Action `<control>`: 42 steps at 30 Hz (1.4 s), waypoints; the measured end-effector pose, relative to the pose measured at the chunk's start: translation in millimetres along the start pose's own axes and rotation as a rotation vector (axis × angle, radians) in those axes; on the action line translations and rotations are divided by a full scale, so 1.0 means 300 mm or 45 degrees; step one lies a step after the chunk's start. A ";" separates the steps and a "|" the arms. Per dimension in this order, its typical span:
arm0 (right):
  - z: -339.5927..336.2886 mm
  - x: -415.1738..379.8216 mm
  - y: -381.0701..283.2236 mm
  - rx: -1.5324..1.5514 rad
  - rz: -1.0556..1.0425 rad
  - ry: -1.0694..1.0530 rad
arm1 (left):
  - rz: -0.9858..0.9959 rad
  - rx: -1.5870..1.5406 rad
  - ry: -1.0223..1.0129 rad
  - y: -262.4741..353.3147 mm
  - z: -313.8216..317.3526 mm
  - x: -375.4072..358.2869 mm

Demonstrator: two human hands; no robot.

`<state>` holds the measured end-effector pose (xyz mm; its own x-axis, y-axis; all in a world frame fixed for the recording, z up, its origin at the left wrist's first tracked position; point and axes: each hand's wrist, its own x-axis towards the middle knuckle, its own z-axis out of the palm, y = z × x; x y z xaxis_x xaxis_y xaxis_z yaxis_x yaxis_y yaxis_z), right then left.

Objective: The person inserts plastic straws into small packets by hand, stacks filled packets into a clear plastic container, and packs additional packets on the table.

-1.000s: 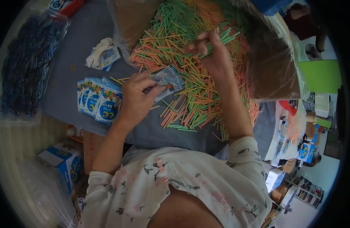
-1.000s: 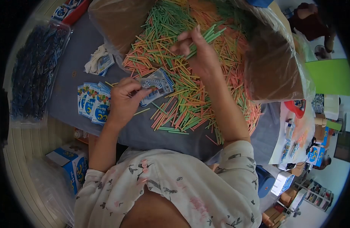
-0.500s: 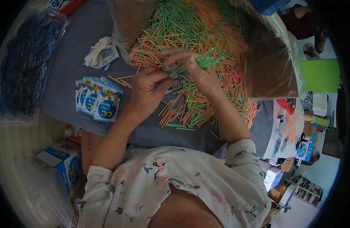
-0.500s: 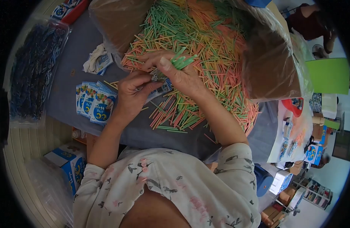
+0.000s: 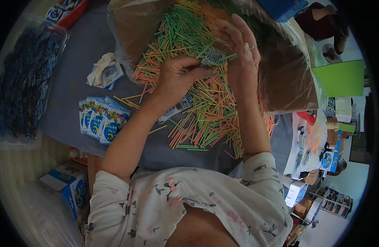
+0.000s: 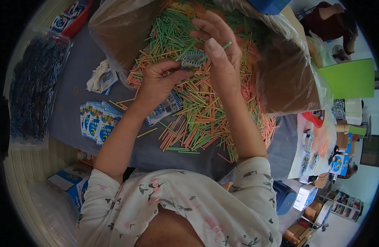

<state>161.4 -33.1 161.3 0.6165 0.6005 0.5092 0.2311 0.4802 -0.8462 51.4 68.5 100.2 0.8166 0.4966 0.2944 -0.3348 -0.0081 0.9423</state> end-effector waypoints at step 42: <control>-0.131 -0.064 0.085 -0.868 0.102 -0.403 | 0.194 1.427 0.136 0.149 -0.291 -0.502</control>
<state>185.0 -57.4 123.9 0.4292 0.8214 0.3755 0.6724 -0.0131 -0.7400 -127.6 69.2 84.0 0.7412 0.4951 0.4533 0.2264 -0.8201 0.5255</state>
